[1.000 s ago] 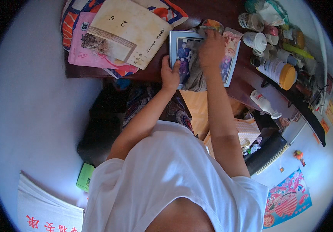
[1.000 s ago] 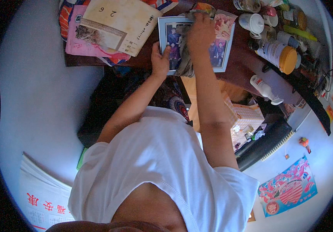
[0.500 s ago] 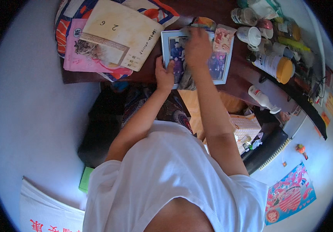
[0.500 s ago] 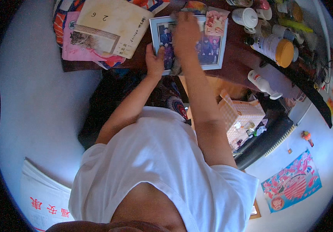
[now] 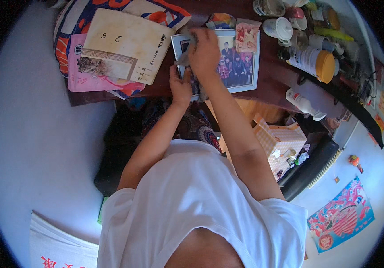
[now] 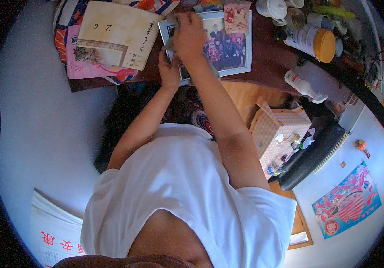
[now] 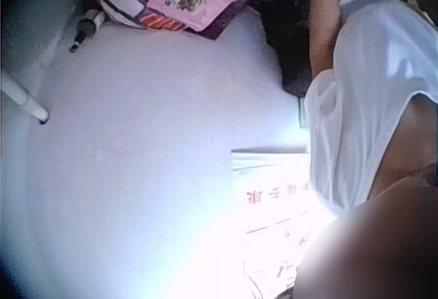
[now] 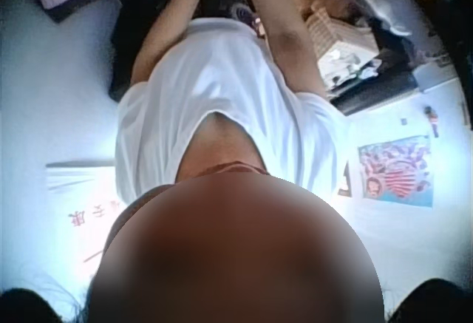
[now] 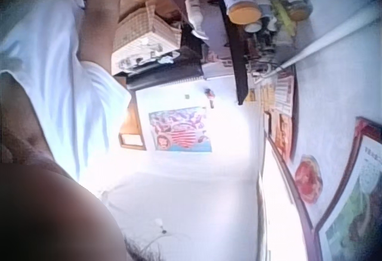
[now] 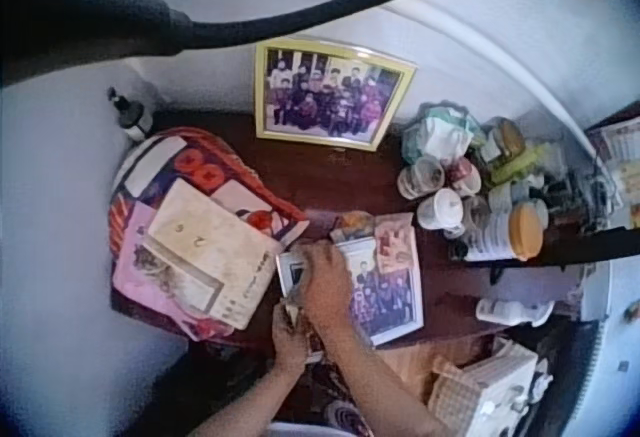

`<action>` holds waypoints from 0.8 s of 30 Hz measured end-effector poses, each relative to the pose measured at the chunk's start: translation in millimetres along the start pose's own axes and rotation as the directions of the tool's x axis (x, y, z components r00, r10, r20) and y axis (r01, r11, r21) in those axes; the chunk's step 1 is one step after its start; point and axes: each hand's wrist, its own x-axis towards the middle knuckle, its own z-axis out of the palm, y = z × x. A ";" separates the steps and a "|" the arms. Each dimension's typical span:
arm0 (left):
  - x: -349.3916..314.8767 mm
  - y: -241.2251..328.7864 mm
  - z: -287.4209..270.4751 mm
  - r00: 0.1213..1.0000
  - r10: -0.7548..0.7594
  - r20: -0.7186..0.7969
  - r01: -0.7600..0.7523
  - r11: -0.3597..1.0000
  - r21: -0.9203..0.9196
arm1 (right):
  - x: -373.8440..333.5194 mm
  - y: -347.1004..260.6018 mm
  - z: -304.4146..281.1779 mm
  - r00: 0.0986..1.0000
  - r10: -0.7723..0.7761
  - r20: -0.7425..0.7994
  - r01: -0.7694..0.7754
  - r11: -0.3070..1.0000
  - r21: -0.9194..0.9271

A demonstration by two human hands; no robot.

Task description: The person wipes the back and front of a photo frame with a cloth, sprays a cleaning solution onto the glass, and continues wiping the frame and surrounding table area. The person handles a spray bottle and multiple cloths while cleaning the frame and nearby surfaces.

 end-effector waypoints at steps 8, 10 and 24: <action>-1.2 -6.8 -0.1 1.000 0.023 -0.001 -0.023 0.992 -0.122 | -6.5 0.4 13.3 0.974 -0.140 0.180 0.140 0.990 0.013; -2.0 -2.7 0.8 1.000 0.020 -0.011 -0.020 0.998 -0.058 | -12.3 7.9 7.3 0.972 -0.140 0.188 0.139 0.990 0.016; -1.7 3.7 0.6 0.999 -0.030 -0.030 0.033 0.995 0.090 | -73.6 71.0 -38.5 0.980 0.137 -0.143 -0.171 0.949 -0.263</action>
